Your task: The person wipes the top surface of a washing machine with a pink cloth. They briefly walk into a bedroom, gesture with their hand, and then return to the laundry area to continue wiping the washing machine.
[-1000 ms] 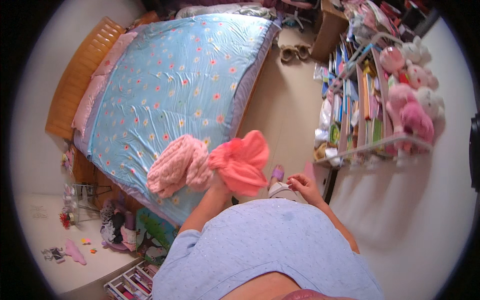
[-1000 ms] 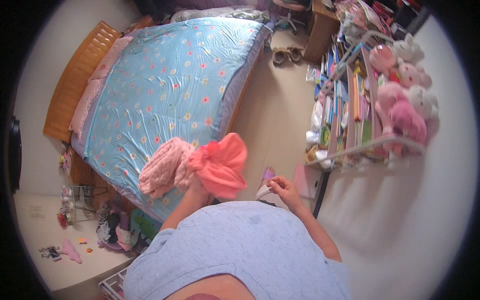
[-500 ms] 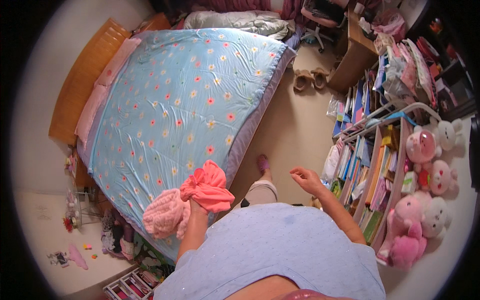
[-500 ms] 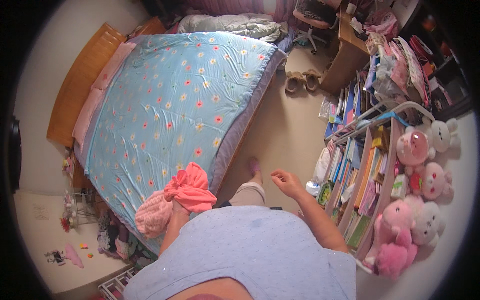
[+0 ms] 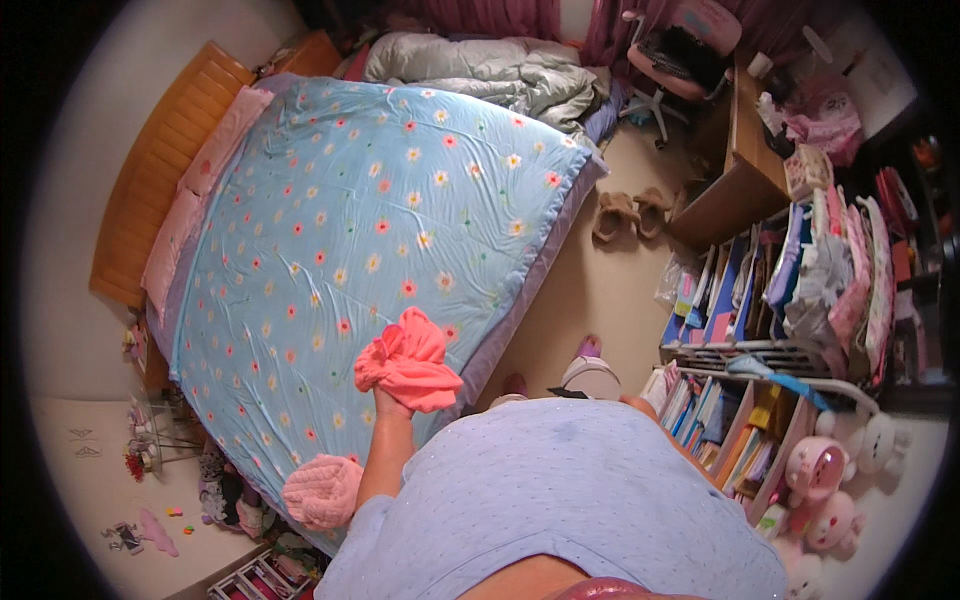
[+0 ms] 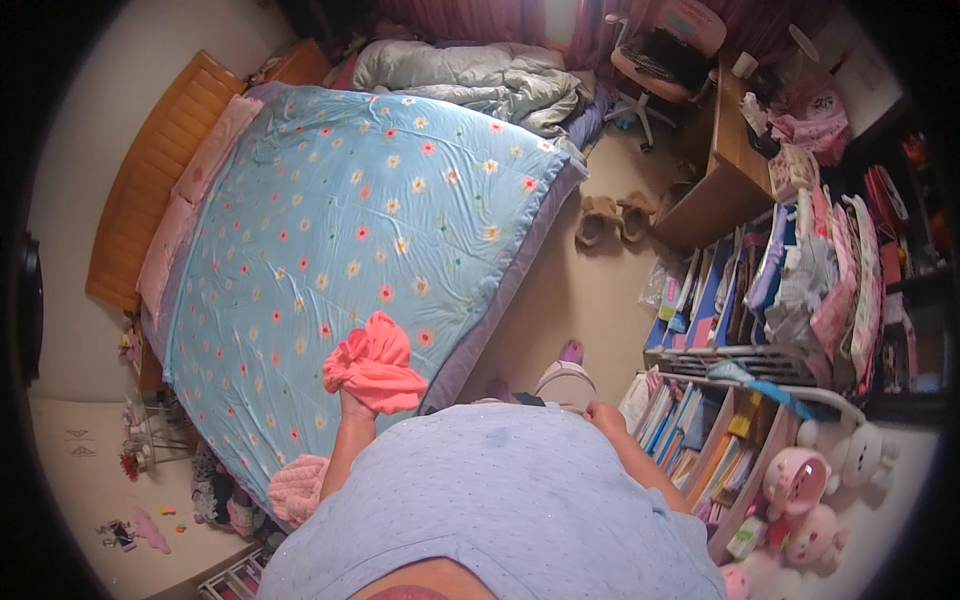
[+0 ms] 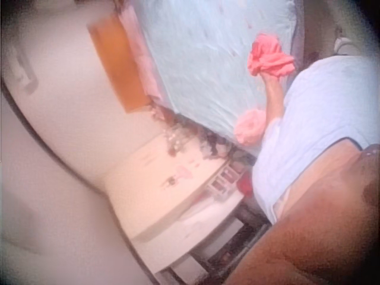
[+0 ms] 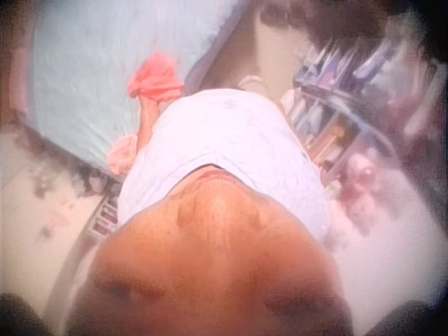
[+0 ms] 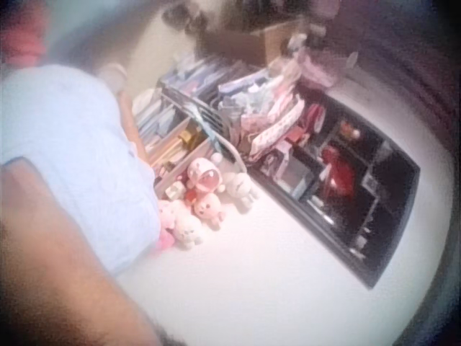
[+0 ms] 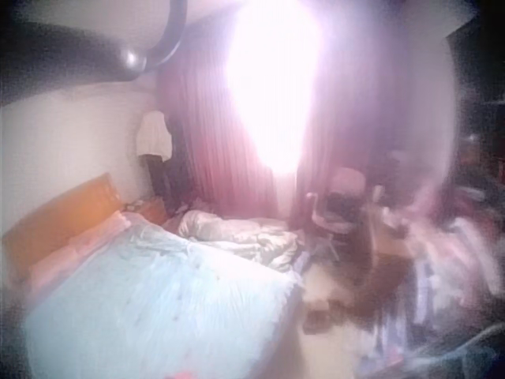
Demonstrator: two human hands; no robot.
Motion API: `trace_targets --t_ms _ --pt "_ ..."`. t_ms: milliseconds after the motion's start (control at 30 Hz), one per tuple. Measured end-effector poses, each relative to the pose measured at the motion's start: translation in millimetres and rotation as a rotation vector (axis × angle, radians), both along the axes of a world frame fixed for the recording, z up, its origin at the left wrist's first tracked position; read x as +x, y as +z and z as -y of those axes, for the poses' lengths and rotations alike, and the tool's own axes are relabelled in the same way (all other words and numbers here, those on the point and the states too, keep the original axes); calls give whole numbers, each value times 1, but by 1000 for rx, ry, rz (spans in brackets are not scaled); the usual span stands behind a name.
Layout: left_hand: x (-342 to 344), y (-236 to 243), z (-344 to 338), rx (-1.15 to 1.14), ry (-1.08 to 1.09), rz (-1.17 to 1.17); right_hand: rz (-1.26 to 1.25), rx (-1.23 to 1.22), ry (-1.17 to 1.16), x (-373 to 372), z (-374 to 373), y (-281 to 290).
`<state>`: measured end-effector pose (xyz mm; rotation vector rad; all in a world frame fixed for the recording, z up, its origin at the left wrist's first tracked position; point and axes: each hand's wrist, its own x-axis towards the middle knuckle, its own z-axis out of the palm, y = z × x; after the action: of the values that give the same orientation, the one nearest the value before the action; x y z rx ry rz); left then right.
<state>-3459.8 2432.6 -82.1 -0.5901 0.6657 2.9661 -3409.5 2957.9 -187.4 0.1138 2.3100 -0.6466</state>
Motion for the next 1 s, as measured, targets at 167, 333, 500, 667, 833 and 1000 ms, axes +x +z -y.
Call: trace_targets --t_ms 167,333,500,667,833,1000 --pt "-29 -35 -12 126 41 -134 45 -100 126 -121 -32 9" --pt "-82 -37 -92 138 162 -27 106 -20 380 -257 -76 25" --pt "-189 -10 -193 188 157 99 -60 -179 417 -420 -60 78" --pt "-231 10 -226 27 98 310 -470 -626 347 -560 47 171" --pt "-218 23 -226 -40 232 354 -592 -1020 193 -610 142 246" --pt "-190 38 -233 3 368 394 -469 -1014 136 -643 174 247"
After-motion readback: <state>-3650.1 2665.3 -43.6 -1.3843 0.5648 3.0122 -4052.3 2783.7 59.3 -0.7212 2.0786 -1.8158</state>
